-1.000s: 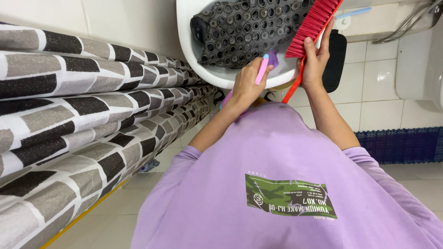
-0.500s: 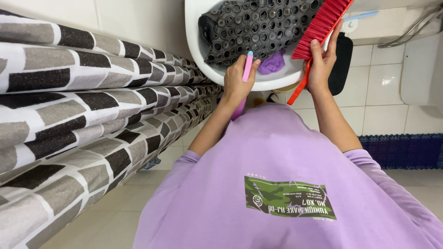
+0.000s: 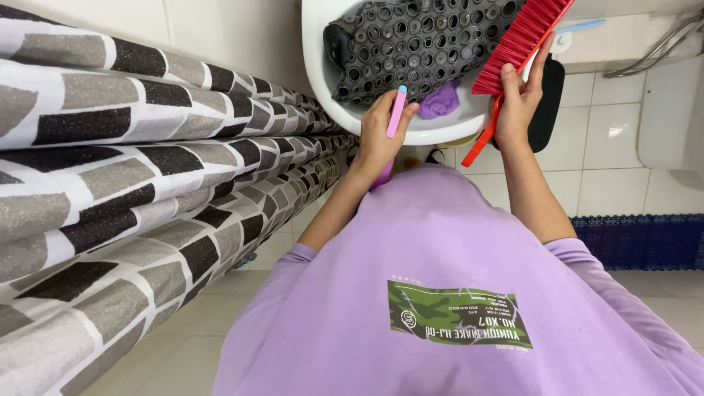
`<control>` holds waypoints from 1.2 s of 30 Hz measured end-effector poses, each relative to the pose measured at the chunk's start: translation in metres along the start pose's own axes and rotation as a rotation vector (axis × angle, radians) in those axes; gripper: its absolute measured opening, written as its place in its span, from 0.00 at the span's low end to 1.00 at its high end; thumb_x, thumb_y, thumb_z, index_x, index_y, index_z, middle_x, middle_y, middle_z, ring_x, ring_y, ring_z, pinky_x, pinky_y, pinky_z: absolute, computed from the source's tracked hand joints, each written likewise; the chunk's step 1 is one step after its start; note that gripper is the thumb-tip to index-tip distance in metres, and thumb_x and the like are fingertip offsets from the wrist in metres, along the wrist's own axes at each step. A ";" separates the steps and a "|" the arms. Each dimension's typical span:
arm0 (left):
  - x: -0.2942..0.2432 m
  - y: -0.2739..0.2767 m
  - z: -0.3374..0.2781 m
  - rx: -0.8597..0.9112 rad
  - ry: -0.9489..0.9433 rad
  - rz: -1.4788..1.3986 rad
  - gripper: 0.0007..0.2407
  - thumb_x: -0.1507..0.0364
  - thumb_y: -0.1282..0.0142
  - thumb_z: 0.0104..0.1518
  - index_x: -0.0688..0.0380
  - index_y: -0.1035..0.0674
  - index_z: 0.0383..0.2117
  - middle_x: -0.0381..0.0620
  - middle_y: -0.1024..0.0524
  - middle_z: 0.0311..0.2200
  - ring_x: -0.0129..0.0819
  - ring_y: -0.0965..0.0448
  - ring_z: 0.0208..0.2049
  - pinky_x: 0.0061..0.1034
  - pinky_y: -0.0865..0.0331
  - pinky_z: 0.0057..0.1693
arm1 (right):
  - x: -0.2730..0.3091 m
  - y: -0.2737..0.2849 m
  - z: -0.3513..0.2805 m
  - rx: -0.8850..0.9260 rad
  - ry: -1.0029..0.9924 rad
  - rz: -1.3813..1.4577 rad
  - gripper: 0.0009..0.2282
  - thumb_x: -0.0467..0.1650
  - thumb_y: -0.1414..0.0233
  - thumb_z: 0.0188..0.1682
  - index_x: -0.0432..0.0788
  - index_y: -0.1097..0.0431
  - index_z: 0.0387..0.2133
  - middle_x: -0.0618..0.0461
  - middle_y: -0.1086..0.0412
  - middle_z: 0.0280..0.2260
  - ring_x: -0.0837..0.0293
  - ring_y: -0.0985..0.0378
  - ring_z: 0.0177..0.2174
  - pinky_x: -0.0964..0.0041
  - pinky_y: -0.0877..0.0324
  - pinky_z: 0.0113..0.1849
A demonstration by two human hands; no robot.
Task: Scrubbing a grey rubber bath mat with a red brush and cleaning spray in a bathroom sink.
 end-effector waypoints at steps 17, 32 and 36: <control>0.026 0.002 -0.004 0.045 0.407 0.098 0.13 0.64 0.41 0.62 0.61 0.23 0.27 0.52 0.24 0.17 0.46 0.22 0.18 0.37 0.31 0.29 | 0.004 -0.003 -0.001 -0.009 -0.059 0.041 0.33 0.24 0.49 0.69 0.57 0.68 0.75 0.53 0.33 0.60 0.66 0.29 0.47 0.69 0.28 0.56; -0.006 0.026 0.016 0.052 0.165 -0.074 0.10 0.67 0.38 0.63 0.61 0.24 0.33 0.46 0.22 0.22 0.33 0.23 0.21 0.29 0.30 0.32 | 0.002 -0.007 0.000 0.073 -0.035 -0.057 0.34 0.23 0.49 0.69 0.57 0.70 0.74 0.54 0.30 0.55 0.67 0.28 0.42 0.70 0.27 0.51; -0.035 0.050 0.046 0.012 0.028 -0.114 0.11 0.66 0.39 0.65 0.61 0.22 0.40 0.45 0.20 0.29 0.29 0.19 0.28 0.27 0.25 0.37 | -0.006 -0.006 -0.001 0.077 -0.013 -0.035 0.34 0.21 0.52 0.68 0.57 0.71 0.75 0.54 0.33 0.60 0.66 0.26 0.48 0.69 0.26 0.57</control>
Point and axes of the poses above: each hand's wrist, its own z-axis towards the middle knuckle, its own y-axis out of the back of the hand, x = y × z, the point moved 1 cm from there along z, towards the middle knuckle
